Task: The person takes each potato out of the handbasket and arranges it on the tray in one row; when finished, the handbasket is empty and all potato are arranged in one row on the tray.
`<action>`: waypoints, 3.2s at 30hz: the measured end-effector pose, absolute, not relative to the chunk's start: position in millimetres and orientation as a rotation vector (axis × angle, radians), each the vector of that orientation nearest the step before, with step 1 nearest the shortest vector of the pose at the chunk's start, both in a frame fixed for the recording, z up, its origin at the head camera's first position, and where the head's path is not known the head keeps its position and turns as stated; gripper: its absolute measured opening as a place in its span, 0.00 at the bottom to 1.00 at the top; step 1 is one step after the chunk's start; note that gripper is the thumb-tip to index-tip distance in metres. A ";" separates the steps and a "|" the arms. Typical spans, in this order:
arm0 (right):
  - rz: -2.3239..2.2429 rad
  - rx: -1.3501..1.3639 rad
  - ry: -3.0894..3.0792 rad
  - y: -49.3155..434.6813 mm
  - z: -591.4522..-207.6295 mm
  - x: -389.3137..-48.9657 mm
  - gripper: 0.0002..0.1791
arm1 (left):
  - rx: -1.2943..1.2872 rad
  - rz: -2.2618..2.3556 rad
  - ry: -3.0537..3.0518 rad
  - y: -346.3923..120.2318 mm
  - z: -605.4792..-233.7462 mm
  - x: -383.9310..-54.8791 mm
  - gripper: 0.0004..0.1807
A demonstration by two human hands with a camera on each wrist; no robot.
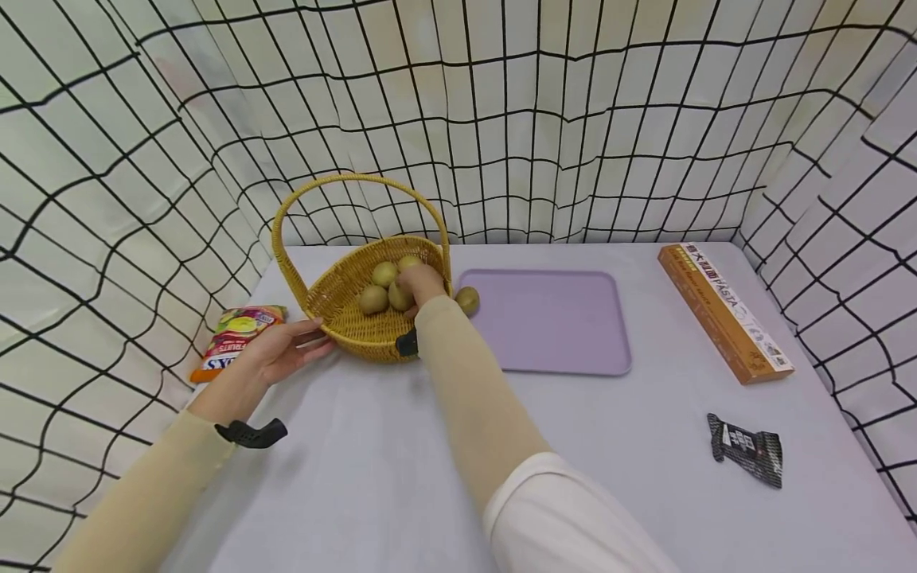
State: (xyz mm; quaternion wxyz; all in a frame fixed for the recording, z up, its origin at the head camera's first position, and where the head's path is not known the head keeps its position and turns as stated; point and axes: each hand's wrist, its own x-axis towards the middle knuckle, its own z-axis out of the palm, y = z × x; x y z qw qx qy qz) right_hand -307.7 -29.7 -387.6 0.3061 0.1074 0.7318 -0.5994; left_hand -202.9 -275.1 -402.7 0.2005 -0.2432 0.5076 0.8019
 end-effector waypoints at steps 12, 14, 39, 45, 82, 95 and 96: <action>-1.737 0.277 1.791 -27.6 -389.9 -298.5 0.31 | -0.670 2.245 1.417 -273.9 -403.0 -201.1 0.19; -1.734 0.284 1.788 -27.3 -389.1 -299.2 0.30 | -0.667 2.244 1.414 -274.1 -402.9 -201.0 0.21; -1.689 0.172 1.803 -23.1 -376.5 -308.9 0.29 | -0.673 2.258 1.397 -275.2 -400.0 -202.7 0.23; -1.624 0.050 1.908 -20.1 -377.1 -311.5 0.35 | -0.695 2.257 1.388 -276.4 -402.5 -201.8 0.23; -1.410 -0.338 2.192 12.9 -369.0 -285.8 0.23 | -0.696 2.253 1.369 -275.2 -402.7 -201.9 0.28; -1.345 -0.420 2.249 38.2 -360.8 -276.7 0.23 | -0.685 2.246 1.379 -274.0 -403.5 -202.9 0.29; -1.340 -0.425 2.254 40.0 -359.8 -276.1 0.23 | -0.685 2.246 1.379 -274.0 -403.5 -202.9 0.29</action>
